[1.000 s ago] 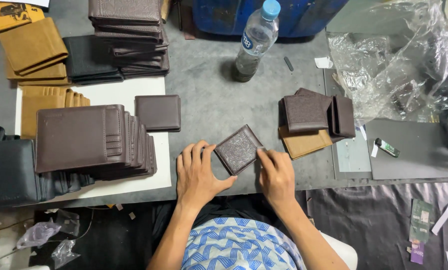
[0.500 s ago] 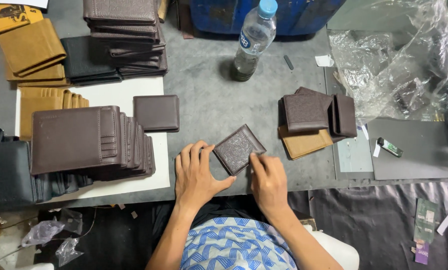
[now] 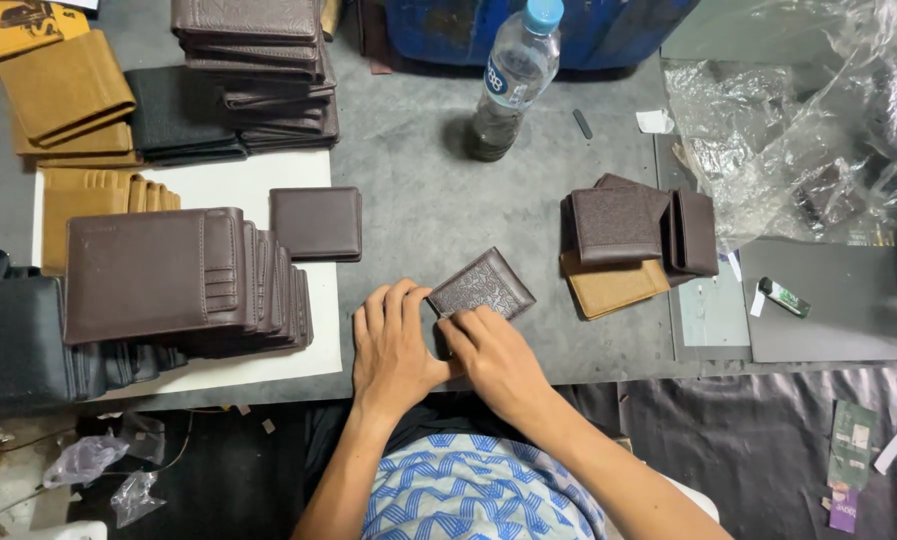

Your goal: Inspecting and folding leather wallets at a workshop table

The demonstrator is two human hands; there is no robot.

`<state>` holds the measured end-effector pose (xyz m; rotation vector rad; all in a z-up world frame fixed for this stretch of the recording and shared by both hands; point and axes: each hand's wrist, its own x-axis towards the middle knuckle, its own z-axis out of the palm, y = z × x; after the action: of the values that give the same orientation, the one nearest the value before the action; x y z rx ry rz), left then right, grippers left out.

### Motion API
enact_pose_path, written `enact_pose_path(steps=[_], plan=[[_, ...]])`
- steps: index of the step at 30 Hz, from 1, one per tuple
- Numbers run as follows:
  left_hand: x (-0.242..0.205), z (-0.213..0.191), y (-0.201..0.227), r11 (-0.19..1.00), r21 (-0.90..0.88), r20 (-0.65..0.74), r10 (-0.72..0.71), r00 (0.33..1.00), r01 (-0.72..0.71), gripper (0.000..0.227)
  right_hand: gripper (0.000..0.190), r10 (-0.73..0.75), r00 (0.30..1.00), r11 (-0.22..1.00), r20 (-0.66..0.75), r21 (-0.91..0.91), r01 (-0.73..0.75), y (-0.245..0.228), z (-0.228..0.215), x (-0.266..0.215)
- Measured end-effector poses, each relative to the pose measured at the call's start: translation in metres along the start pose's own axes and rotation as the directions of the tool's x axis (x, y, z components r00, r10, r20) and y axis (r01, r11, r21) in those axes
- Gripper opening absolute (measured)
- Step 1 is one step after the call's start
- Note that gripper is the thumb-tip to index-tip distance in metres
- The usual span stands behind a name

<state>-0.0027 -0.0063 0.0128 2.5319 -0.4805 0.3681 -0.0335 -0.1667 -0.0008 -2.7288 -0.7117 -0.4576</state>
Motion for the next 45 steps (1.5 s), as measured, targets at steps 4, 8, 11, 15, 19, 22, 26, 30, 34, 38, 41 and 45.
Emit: enact_pose_path(steps=[4,8,11,15,19,22,26,30,34,38,41,45], plan=[[-0.004,0.006,-0.006,0.999,-0.049,0.038,-0.001,0.999,0.003,0.086,0.022,0.124,0.990,0.990,-0.071,-0.053,-0.128,0.042,-0.004,0.018],[-0.002,0.007,-0.007,0.999,-0.048,0.023,0.007,1.000,-0.006,0.089,0.019,0.108,0.993,0.993,-0.054,-0.035,-0.110,0.022,0.003,0.034],[-0.002,0.007,-0.007,0.999,-0.043,0.031,0.018,0.999,-0.017,0.091,0.022,0.014,1.000,0.998,0.020,-0.057,-0.013,0.015,-0.010,0.041],[-0.002,0.005,-0.006,0.997,-0.082,0.034,0.011,0.999,-0.009,0.089,0.020,0.164,0.986,0.963,-0.002,-0.218,-0.161,0.059,-0.017,0.039],[-0.002,0.004,-0.006,0.996,-0.086,0.037,0.011,0.999,-0.008,0.089,0.020,0.171,0.985,0.956,-0.009,-0.242,-0.168,0.034,-0.015,0.039],[-0.002,0.005,-0.007,0.999,-0.039,0.003,0.025,1.000,-0.025,0.093,0.023,0.061,0.997,0.996,0.056,-0.075,-0.057,0.002,-0.016,0.034],[0.001,0.002,-0.004,0.998,-0.009,-0.020,0.054,0.998,-0.054,0.083,0.025,0.051,0.998,0.999,0.033,0.003,-0.051,0.029,-0.008,0.027],[0.001,0.002,-0.004,0.998,-0.025,-0.040,0.049,0.998,-0.050,0.084,0.027,0.206,0.975,0.975,-0.087,-0.061,-0.212,0.070,-0.014,0.028],[0.000,0.003,-0.002,0.999,-0.027,-0.033,0.041,0.999,-0.042,0.085,0.037,0.269,0.958,0.959,-0.103,-0.062,-0.276,0.066,-0.019,-0.002],[0.000,0.006,-0.003,0.999,-0.028,-0.028,0.031,0.999,-0.032,0.087,0.045,0.358,0.919,0.933,-0.162,0.033,-0.358,0.050,-0.013,-0.039],[-0.001,0.009,-0.003,0.999,-0.023,-0.008,0.023,1.000,-0.024,0.088,0.040,0.403,0.888,0.914,-0.220,0.061,-0.400,0.030,-0.003,-0.049],[0.003,-0.005,0.001,0.998,0.057,0.122,-0.013,0.992,0.006,0.088,0.032,0.286,0.937,0.948,-0.201,0.201,-0.247,-0.011,-0.014,-0.035]])
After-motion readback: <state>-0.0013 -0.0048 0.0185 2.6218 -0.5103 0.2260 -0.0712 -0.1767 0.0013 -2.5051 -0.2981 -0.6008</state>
